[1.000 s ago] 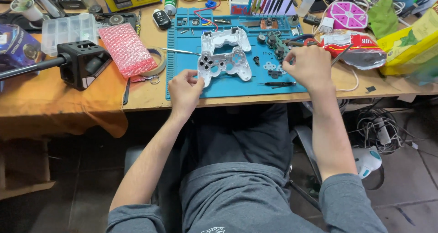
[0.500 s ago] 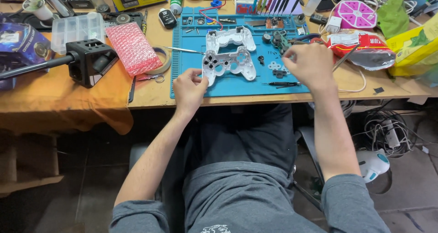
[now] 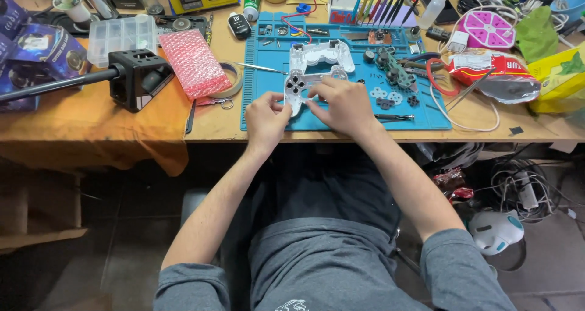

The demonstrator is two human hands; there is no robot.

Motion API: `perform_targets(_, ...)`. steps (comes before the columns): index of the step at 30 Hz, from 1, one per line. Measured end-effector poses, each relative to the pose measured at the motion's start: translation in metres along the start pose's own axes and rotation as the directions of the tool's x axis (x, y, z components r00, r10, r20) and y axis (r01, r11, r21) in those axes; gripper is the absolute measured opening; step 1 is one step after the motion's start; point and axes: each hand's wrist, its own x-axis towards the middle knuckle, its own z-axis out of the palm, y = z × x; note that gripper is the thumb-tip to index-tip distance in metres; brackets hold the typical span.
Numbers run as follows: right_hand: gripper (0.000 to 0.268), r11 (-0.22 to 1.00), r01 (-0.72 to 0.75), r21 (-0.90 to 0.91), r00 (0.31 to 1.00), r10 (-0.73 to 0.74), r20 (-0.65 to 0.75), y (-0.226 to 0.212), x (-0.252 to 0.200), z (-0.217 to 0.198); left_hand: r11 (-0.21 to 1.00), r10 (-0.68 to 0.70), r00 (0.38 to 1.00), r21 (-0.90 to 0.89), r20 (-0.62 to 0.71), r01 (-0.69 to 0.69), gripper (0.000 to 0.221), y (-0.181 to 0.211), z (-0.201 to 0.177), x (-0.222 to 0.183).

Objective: Assembling the internal circuit board into a game controller shell and cleaning the exterior with a small tool.

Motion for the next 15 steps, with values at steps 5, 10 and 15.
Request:
perform_targets(5, 0.006, 0.989, -0.082, 0.122, 0.996, 0.078, 0.038, -0.003, -0.028, -0.016, 0.999, 0.021, 1.0, 0.025, -0.01, -0.021, 0.029, 0.002, -0.002, 0.0)
perform_targets(10, 0.006, 0.982, -0.121, 0.147, 0.989, 0.107, 0.102, -0.013, -0.061, -0.037, 0.999, 0.011, 1.0, 0.039, -0.008, -0.011, 0.029, 0.003, 0.0, 0.001)
perform_targets(15, 0.008, 0.972, -0.142, 0.185, 0.974, 0.105, 0.199, -0.023, -0.066, -0.06, 0.998, 0.002, 1.0, 0.067, -0.024, 0.0, 0.031, 0.003, -0.001, -0.002)
